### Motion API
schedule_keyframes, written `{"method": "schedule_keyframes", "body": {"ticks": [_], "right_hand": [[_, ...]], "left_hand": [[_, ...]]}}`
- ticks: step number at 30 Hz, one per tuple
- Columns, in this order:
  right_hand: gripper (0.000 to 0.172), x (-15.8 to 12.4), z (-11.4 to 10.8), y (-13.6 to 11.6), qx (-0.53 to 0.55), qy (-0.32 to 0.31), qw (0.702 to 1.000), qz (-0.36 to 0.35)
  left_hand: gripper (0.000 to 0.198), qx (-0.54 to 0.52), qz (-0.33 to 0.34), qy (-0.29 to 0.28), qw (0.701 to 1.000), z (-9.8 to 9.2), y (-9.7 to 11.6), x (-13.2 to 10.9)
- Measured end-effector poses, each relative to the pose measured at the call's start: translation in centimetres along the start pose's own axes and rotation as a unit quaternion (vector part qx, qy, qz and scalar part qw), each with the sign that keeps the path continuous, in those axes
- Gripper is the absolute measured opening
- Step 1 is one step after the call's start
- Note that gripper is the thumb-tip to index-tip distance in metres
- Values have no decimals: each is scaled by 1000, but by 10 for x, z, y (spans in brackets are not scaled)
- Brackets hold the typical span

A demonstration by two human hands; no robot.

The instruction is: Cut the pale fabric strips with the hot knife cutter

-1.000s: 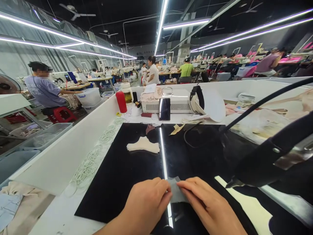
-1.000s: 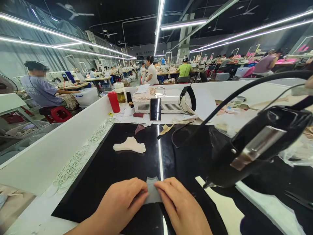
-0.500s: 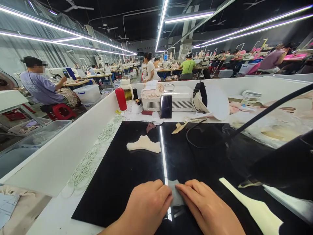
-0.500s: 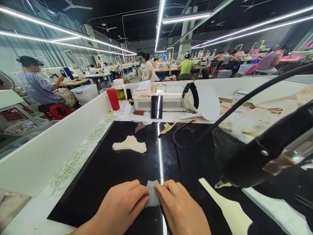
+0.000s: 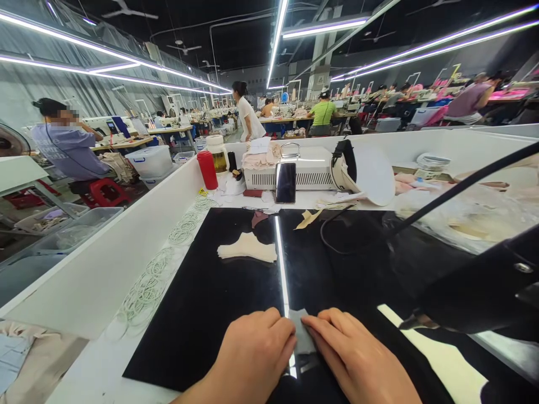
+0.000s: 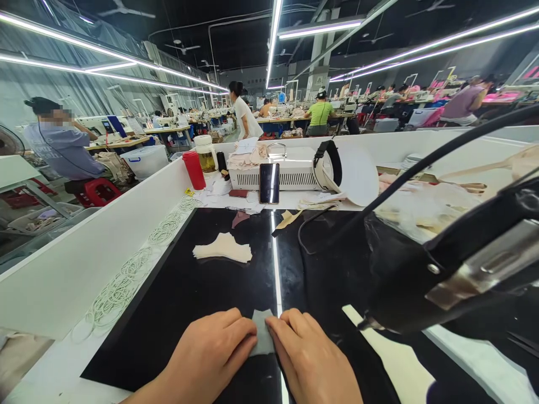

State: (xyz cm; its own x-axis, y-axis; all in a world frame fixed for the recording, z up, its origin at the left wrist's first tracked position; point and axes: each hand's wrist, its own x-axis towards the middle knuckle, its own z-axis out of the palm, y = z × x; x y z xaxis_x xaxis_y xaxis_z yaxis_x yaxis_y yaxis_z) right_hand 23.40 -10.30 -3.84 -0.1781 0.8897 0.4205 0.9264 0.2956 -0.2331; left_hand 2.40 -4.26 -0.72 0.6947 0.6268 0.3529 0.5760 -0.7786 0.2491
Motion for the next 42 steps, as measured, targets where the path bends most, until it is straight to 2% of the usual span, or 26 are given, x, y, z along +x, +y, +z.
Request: {"method": "schedule_keyframes", "body": {"ticks": [7, 12, 16, 19, 25, 42], "right_hand": [[34, 2, 0, 0, -2, 1, 1000, -10], [36, 4, -1, -3, -17, 13, 1000, -13], [35, 2, 2, -1, -12, 5, 1000, -17], [32, 0, 5, 2, -12, -8, 1000, -16], [31, -2, 4, 2, -14, -3, 1000, -14], [35, -3, 0, 3, -29, -1, 999, -15]], "left_hand": [[14, 26, 10, 16, 999, 0, 0, -1], [17, 73, 88, 65, 991, 1, -1, 4], [14, 29, 134, 95, 986, 8, 2, 7], [18, 11, 156, 97, 983, 15, 3, 7], [24, 42, 179, 90, 979, 14, 1, 1], [23, 44, 169, 105, 979, 14, 1, 0]]}}
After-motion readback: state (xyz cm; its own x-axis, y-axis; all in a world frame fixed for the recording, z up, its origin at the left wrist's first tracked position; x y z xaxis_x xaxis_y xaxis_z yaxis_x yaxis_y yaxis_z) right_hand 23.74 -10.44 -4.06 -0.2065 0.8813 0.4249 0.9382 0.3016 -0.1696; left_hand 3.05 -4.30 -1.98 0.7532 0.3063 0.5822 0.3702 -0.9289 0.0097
